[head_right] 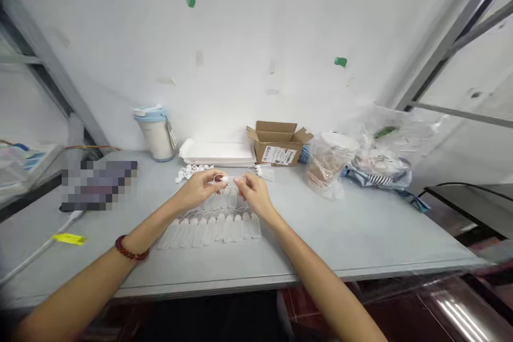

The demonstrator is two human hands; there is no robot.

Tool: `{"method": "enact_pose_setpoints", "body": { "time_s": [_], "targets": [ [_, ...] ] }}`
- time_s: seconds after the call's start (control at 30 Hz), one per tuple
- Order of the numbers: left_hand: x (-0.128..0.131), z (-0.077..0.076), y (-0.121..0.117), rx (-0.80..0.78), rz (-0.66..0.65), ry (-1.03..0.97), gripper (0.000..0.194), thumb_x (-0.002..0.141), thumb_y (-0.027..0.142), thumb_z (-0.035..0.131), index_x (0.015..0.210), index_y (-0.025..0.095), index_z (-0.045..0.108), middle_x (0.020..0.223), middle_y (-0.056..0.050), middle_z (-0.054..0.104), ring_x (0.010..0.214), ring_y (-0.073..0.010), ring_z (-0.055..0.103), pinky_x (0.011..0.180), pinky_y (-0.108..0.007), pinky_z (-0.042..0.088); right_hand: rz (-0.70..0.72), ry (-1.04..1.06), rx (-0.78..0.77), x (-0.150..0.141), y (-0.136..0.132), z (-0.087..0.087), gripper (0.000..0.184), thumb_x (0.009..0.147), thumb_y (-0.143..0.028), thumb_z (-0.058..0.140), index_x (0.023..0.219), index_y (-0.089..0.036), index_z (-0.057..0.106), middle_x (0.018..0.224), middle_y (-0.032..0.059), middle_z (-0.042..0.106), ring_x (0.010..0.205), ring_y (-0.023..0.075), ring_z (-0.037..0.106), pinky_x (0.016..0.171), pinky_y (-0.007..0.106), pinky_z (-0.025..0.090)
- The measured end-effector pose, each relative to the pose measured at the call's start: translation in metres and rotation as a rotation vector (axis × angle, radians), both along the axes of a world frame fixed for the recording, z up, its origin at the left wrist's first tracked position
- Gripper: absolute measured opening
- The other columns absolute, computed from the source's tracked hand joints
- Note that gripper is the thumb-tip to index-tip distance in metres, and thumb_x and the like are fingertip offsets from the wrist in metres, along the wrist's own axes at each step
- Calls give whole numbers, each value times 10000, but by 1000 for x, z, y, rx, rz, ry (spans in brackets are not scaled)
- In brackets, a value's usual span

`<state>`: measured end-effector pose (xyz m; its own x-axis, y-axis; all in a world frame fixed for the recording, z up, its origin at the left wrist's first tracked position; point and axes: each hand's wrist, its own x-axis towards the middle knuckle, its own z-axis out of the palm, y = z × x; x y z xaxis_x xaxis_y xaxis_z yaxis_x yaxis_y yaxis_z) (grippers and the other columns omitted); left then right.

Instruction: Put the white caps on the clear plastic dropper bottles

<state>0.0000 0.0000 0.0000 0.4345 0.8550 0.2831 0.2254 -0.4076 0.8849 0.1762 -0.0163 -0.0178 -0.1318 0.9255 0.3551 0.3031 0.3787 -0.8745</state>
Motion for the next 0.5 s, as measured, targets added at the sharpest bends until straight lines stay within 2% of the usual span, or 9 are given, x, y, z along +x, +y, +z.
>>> {"method": "enact_pose_setpoints", "body": {
  "time_s": [0.1,0.2,0.33,0.5],
  "targets": [
    [-1,-1,0,-6,-11,37,310,815,435,508,797,145,615,755,-33,605,674,-140,560,609,-265,494,3,13,7,-1,0,-1,310,810,-449,505,681,-167,517,527,-28,498,452,94,439,473,227,329],
    [-3,-3,1,-102,-53,30,393,831,484,472,723,135,616,723,-54,623,655,-151,580,578,-274,492,7,50,10,-1,0,-2,302,792,-460,537,788,-158,555,584,-23,519,469,93,446,472,227,340],
    [-3,-4,2,-242,-89,-44,412,821,506,495,730,127,630,721,-63,631,662,-152,589,574,-271,486,28,81,5,0,-1,-1,336,769,-478,575,865,-155,571,640,-13,536,501,97,454,483,231,362],
    [-3,0,0,-276,-65,-68,400,812,480,517,676,122,632,694,-61,625,621,-138,567,559,-262,473,27,62,18,0,-3,0,346,767,-474,584,880,-147,585,648,-14,525,515,96,457,488,230,360]
  ]
}}
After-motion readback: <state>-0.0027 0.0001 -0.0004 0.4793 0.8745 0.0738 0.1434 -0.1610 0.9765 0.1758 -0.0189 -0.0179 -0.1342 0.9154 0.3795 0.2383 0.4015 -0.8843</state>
